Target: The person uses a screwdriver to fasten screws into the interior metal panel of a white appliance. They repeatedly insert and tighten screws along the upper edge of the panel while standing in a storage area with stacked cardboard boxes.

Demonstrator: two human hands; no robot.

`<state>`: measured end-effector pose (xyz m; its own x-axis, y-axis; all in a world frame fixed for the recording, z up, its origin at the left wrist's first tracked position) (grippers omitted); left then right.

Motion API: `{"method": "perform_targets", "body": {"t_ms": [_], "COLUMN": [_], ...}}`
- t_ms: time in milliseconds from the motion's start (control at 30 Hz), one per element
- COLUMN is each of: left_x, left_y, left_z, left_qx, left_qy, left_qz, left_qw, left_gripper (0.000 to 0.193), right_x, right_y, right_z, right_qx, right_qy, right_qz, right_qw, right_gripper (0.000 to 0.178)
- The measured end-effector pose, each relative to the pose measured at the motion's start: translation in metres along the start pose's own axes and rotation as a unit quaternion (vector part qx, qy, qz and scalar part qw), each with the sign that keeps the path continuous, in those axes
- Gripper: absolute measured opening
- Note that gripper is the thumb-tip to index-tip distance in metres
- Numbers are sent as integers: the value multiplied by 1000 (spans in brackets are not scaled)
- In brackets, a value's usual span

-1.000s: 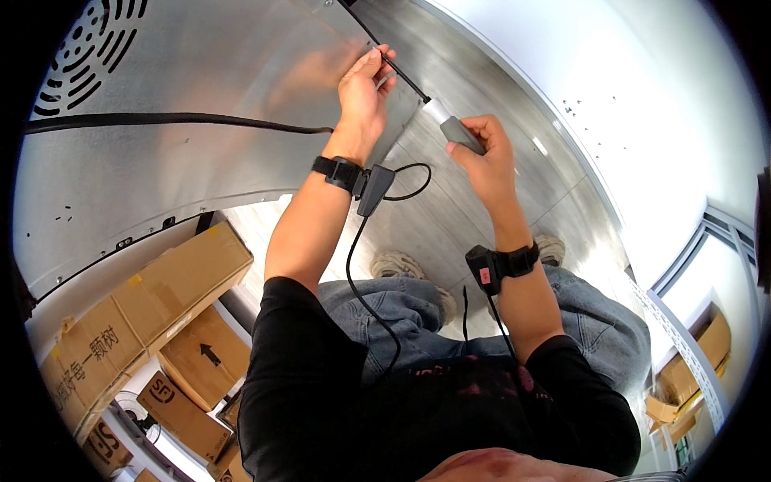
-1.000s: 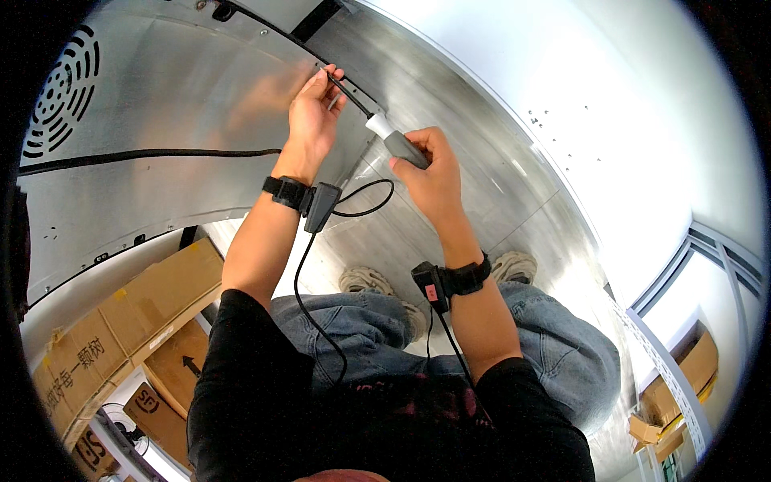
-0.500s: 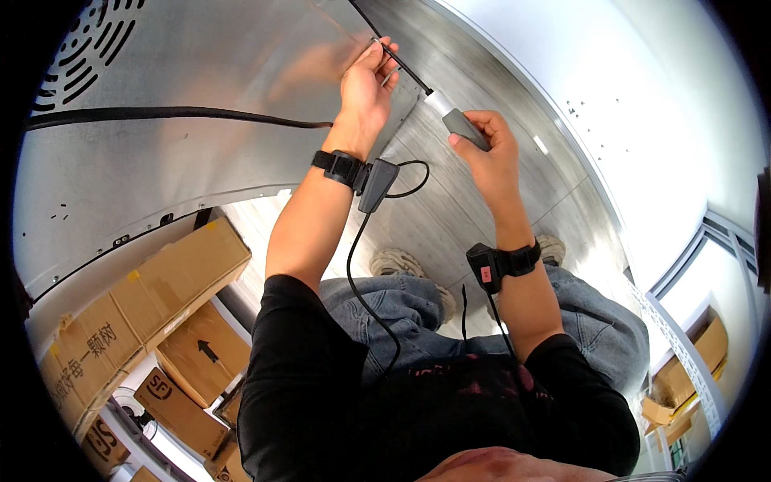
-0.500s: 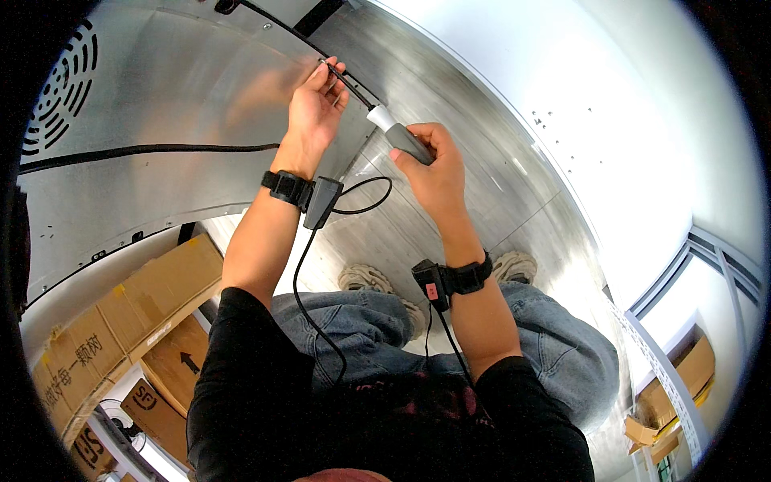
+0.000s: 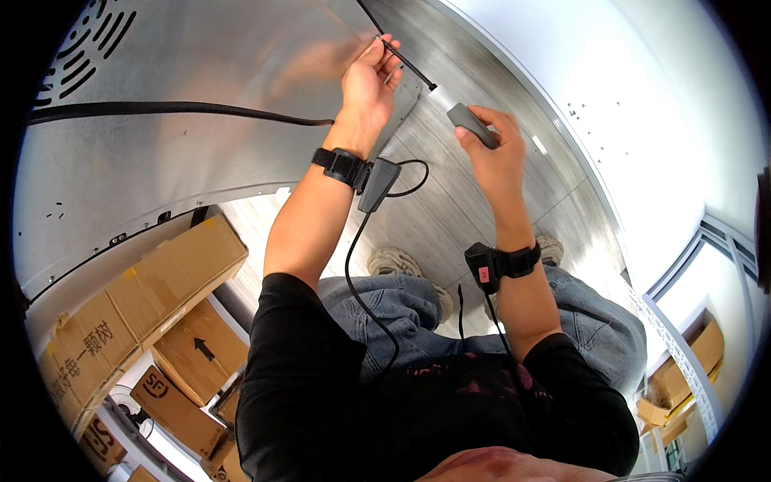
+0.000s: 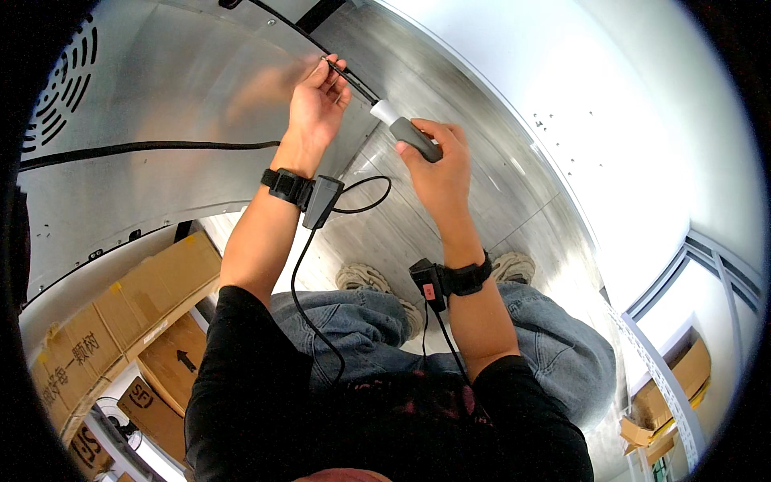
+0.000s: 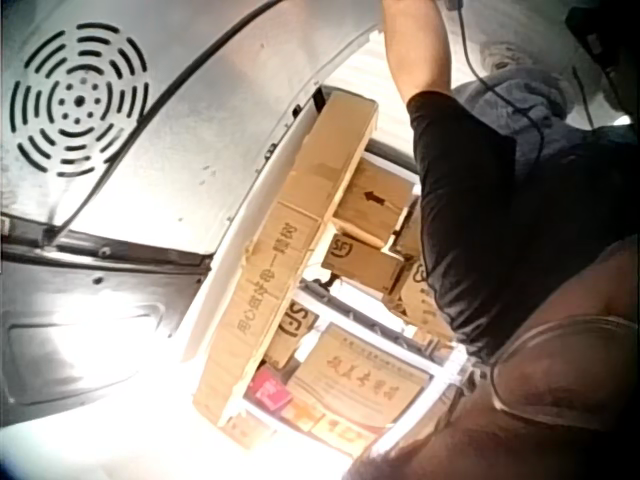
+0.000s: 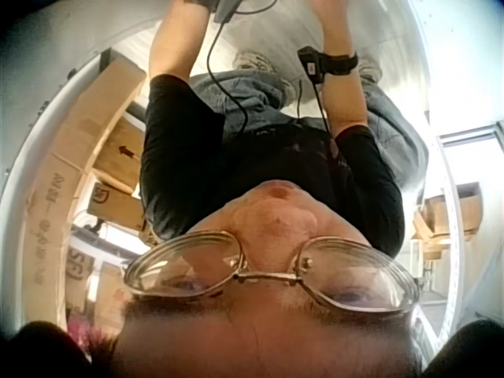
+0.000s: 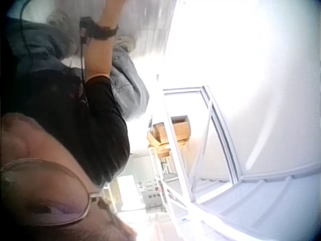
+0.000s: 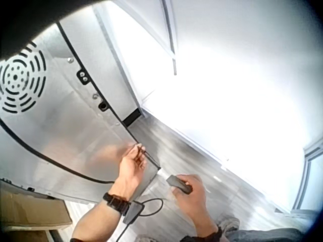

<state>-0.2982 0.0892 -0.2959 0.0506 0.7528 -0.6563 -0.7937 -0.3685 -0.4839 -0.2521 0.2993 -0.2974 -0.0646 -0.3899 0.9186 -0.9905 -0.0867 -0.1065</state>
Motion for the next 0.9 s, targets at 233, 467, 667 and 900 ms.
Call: {"method": "perform_targets", "body": {"t_ms": [233, 467, 667, 900], "left_x": [1, 2, 2, 4], "left_y": [0, 2, 2, 3], "left_z": [0, -2, -3, -5], "left_qx": [22, 21, 31, 16], "left_qy": [2, 2, -3, -10], "left_qz": [-6, -16, -18, -18], "left_qw": [1000, 1000, 999, 1000], "left_gripper": [19, 21, 21, 20], "right_x": [2, -1, -3, 0], "right_y": [-7, -9, -15, -13], "right_z": [1, 8, 8, 2], "right_qx": [-21, -34, -53, -42], "right_qy": [76, 84, 105, 52], "right_qz": [94, 82, 61, 76], "right_qw": [992, 993, 991, 995], "right_gripper": [45, 40, 35, 32]}}
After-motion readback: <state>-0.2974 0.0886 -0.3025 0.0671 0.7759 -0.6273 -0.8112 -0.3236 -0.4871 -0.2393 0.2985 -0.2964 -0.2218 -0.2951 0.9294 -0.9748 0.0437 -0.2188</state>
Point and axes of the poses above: each hand's wrist, its own y-axis towards the middle knuckle, its own z-axis out of the palm, x = y × z, the point moved 4 cm from there along y, towards the middle knuckle, and after that the axes turned 13 degrees about -y, right-handed, at the moved point
